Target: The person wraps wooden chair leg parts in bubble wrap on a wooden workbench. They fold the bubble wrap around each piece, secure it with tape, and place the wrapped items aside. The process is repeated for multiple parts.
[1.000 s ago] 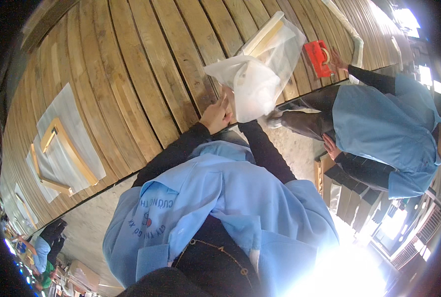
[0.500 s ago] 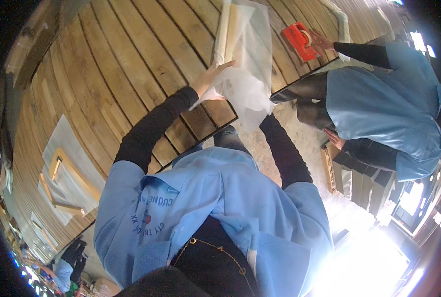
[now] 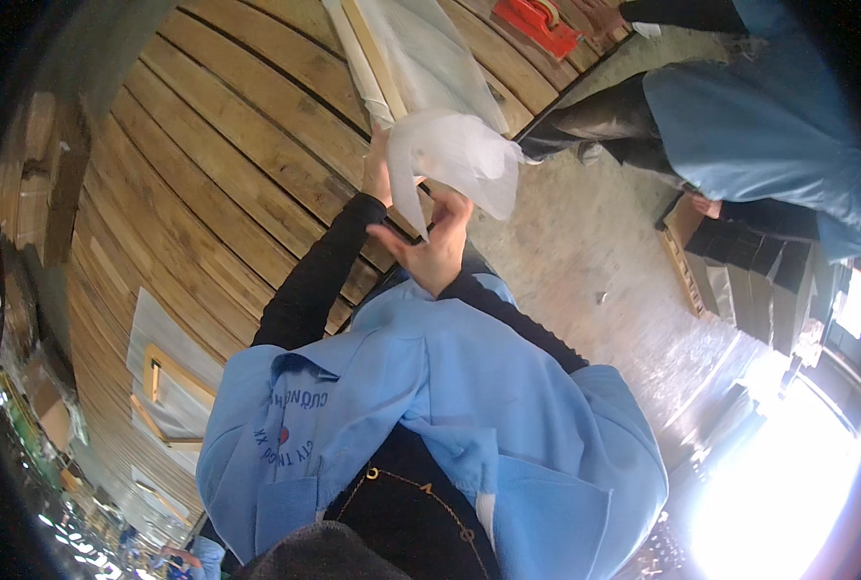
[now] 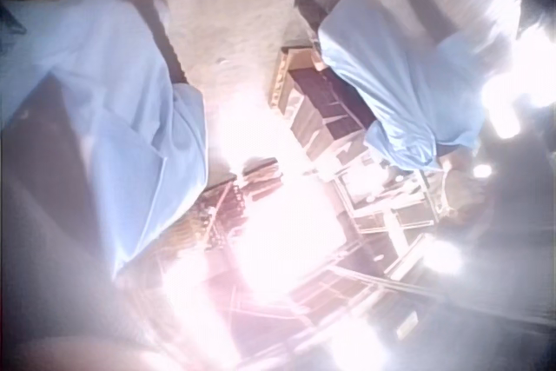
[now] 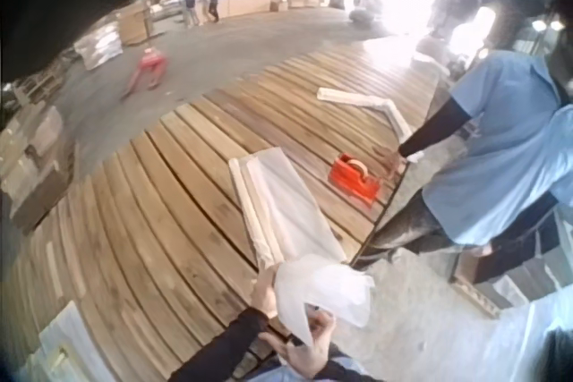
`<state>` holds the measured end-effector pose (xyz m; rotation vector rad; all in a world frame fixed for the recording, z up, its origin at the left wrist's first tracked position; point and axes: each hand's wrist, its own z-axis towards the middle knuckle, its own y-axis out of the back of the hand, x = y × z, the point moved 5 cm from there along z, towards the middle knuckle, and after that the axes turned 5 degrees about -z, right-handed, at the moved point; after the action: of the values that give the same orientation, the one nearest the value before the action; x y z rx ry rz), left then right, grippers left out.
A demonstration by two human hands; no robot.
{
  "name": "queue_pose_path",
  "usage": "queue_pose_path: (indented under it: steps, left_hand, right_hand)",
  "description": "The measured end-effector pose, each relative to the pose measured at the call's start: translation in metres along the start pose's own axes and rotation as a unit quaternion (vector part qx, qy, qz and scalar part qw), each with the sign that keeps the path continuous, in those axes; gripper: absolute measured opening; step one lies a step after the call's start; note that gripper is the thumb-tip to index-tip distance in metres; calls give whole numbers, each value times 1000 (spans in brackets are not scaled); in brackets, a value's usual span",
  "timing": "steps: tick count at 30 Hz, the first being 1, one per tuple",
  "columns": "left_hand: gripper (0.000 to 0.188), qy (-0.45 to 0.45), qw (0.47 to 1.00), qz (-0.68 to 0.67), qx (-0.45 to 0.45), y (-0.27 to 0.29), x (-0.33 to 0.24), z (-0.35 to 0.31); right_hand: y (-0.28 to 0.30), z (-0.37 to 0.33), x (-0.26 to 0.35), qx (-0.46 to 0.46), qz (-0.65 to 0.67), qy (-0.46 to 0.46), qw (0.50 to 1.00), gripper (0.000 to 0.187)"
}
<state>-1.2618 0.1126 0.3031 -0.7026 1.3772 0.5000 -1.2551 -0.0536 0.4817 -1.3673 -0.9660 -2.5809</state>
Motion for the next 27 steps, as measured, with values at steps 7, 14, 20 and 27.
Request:
queue_pose_path:
  steps: [7,14,20,27]
  left_hand:
    - [76,-168,961,220,-2,-1,-50,-7]
    - [73,-185,940,283,56,5,-33,-9]
    - [58,-292,871,372,137,15,-1,-15]
    - [48,487,753,-419,138,23,39,-6]
  right_hand:
    - [57,23,-14,-37,-78,73,994,20]
    - [56,35,-20,-9,-12,122,992,67]
    - [3,73,-69,118,-51,66,989,73]
    - [16,248,-249,260,83,17,962,24]
